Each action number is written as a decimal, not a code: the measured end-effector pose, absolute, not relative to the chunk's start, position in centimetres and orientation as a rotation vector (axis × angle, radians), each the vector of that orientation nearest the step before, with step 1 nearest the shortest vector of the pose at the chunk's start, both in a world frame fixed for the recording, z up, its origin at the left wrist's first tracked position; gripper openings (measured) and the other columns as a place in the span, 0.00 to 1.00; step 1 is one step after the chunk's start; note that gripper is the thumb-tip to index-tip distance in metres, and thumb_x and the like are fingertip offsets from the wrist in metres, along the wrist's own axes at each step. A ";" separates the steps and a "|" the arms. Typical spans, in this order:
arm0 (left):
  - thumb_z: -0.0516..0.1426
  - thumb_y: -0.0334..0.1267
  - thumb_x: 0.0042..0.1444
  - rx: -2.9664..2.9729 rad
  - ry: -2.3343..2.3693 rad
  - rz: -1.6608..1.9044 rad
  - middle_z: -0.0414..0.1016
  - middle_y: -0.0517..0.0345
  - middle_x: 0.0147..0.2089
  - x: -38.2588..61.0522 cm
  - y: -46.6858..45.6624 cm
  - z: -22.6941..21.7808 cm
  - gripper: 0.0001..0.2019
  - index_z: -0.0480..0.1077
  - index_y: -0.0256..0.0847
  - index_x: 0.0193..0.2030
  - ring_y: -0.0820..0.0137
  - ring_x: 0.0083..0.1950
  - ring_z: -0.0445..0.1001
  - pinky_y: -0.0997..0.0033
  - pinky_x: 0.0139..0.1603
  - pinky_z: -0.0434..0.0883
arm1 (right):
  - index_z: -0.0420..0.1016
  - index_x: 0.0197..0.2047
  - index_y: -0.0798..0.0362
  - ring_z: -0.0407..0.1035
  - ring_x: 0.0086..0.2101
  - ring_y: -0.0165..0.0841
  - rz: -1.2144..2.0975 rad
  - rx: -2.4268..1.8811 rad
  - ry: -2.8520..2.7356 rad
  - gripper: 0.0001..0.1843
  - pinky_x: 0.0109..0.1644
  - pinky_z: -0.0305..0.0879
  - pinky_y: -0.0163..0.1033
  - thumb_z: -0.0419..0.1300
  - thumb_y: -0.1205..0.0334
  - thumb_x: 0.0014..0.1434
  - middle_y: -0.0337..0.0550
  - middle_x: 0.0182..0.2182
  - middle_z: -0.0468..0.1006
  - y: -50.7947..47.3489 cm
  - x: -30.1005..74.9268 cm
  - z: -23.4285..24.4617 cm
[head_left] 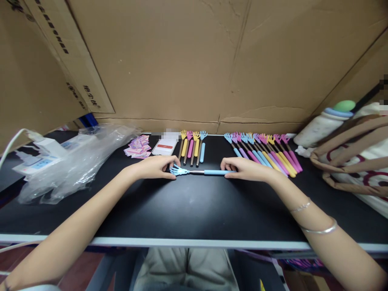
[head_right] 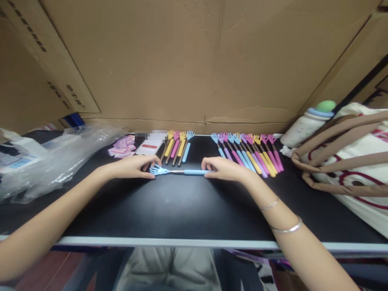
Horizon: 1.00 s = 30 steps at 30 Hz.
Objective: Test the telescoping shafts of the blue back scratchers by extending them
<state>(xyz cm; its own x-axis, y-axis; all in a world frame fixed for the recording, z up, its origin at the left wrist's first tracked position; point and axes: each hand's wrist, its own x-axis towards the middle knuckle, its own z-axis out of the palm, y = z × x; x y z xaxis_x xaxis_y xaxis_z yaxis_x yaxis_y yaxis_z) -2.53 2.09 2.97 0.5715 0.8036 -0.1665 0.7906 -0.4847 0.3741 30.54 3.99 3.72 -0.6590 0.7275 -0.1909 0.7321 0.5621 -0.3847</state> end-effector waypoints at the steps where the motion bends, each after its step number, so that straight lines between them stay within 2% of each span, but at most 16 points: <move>1: 0.55 0.52 0.52 2.399 1.287 0.045 0.68 0.60 0.40 -2.5 2.1 3.0 0.21 0.63 0.45 0.50 0.71 0.36 0.66 0.76 0.34 0.60 | 0.66 0.38 0.52 0.58 0.28 0.29 -0.690 1.289 2.769 0.13 0.31 0.51 0.34 0.55 0.52 0.55 0.38 0.29 0.66 4.0 30.5 3.7; 16: 0.55 0.51 0.53 2.377 1.308 0.030 0.66 0.62 0.36 -2.3 1.8 3.5 0.21 0.63 0.45 0.50 0.72 0.33 0.65 0.76 0.33 0.59 | 0.66 0.38 0.53 0.58 0.28 0.29 -0.689 1.277 2.768 0.13 0.31 0.51 0.34 0.54 0.52 0.56 0.39 0.29 0.65 4.1 30.5 3.7; 30: 0.55 0.52 0.52 2.389 1.289 0.049 0.66 0.61 0.37 -2.5 2.0 3.2 0.21 0.63 0.45 0.50 0.73 0.33 0.65 0.76 0.32 0.59 | 0.66 0.38 0.52 0.58 0.28 0.29 -0.675 1.278 2.770 0.13 0.31 0.51 0.34 0.55 0.52 0.55 0.38 0.29 0.66 4.0 30.5 3.7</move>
